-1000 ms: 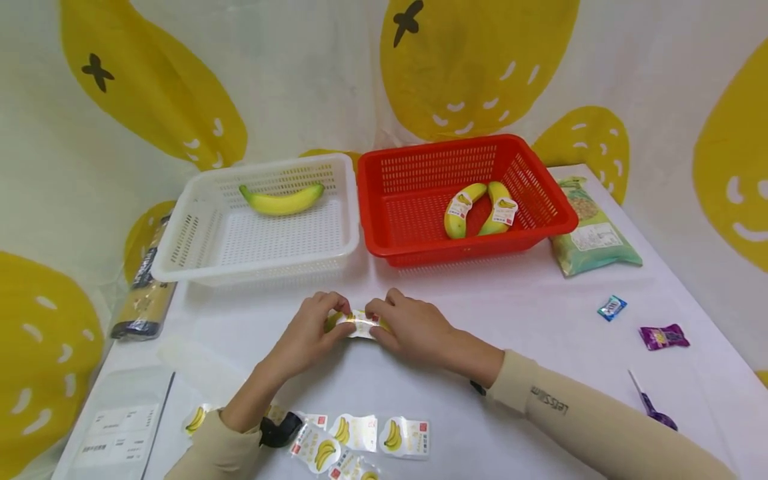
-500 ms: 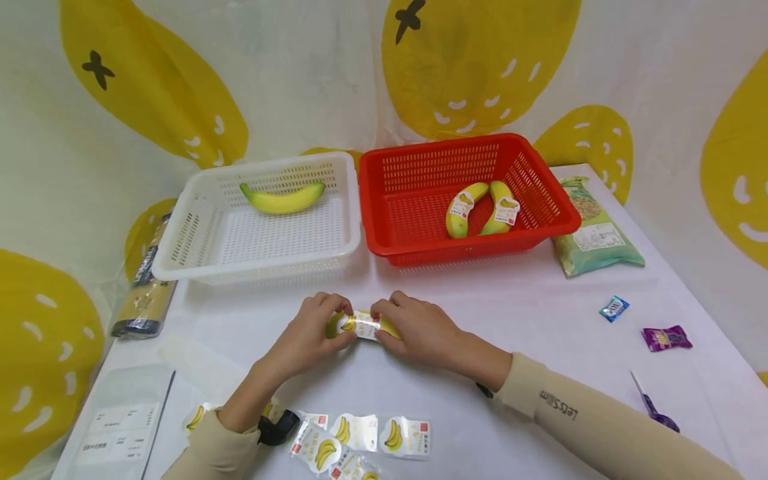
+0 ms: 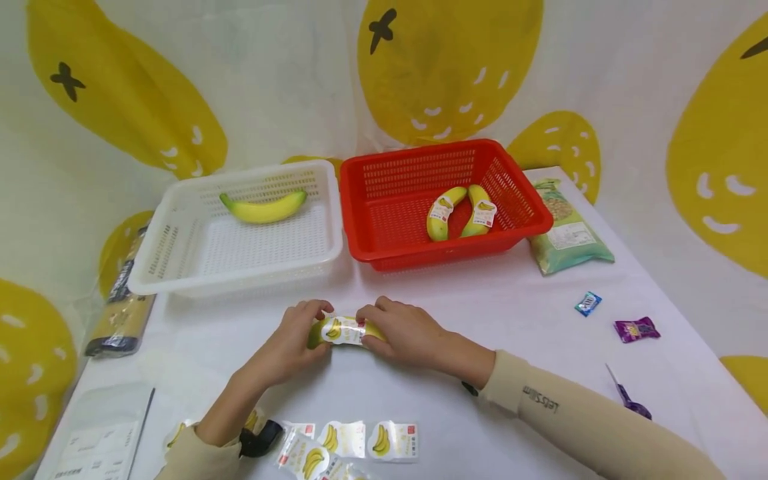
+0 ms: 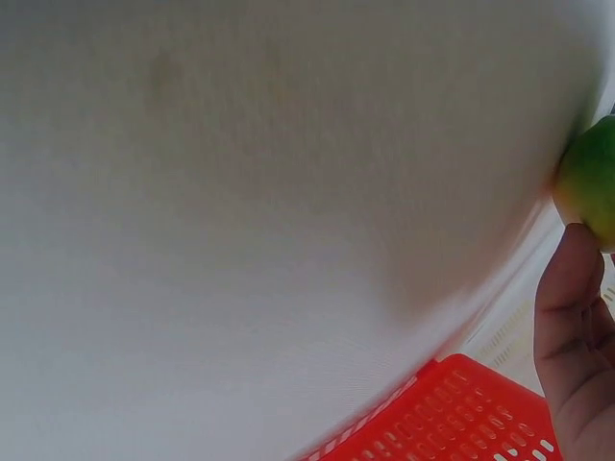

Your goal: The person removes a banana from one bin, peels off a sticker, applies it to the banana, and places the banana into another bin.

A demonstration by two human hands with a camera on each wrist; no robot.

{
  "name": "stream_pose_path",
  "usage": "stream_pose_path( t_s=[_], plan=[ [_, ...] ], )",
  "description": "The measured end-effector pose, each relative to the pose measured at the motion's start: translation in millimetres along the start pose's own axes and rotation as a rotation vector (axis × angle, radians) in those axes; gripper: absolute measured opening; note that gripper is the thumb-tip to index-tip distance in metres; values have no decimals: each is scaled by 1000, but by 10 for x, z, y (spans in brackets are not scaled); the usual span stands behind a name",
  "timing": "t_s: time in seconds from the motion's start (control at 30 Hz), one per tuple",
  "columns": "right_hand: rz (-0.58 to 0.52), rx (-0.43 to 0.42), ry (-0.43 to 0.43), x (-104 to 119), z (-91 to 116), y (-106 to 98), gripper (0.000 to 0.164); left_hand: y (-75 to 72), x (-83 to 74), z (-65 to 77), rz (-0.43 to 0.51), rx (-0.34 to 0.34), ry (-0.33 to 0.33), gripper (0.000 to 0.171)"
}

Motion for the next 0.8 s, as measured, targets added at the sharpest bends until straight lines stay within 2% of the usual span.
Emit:
stream_pose_path(
  t_s=[0.1, 0.2, 0.33, 0.53, 0.67, 0.8],
  plan=[
    [-9, -1, -4, -14, 28, -4, 31, 22, 7, 0, -10, 21, -41, 61],
    [-20, 13, 3, -28, 43, 1, 32, 35, 21, 5, -3, 25, -57, 56],
    [-36, 31, 20, -41, 52, 5, 33, 23, 36, 18, 22, -1, -44, 46],
    [-73, 47, 19, -26, 40, 17, 31, -11, 64, 39, 34, -26, -38, 45],
    [-161, 76, 59, -78, 66, -5, 32, -13, 64, 20, 44, -29, -43, 46],
    [-260, 34, 75, -204, 126, -126, 30, -5, 50, 3, 59, -24, -44, 46]
  ],
)
Point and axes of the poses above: each hand's wrist, its own z-axis away from the middle knuckle, its own y-axis out of the palm, x = y × z, the point moved 4 cm from there along -z, towards the middle knuckle, and after that the axes turned 8 degrees about x, right-handed, at the moved point
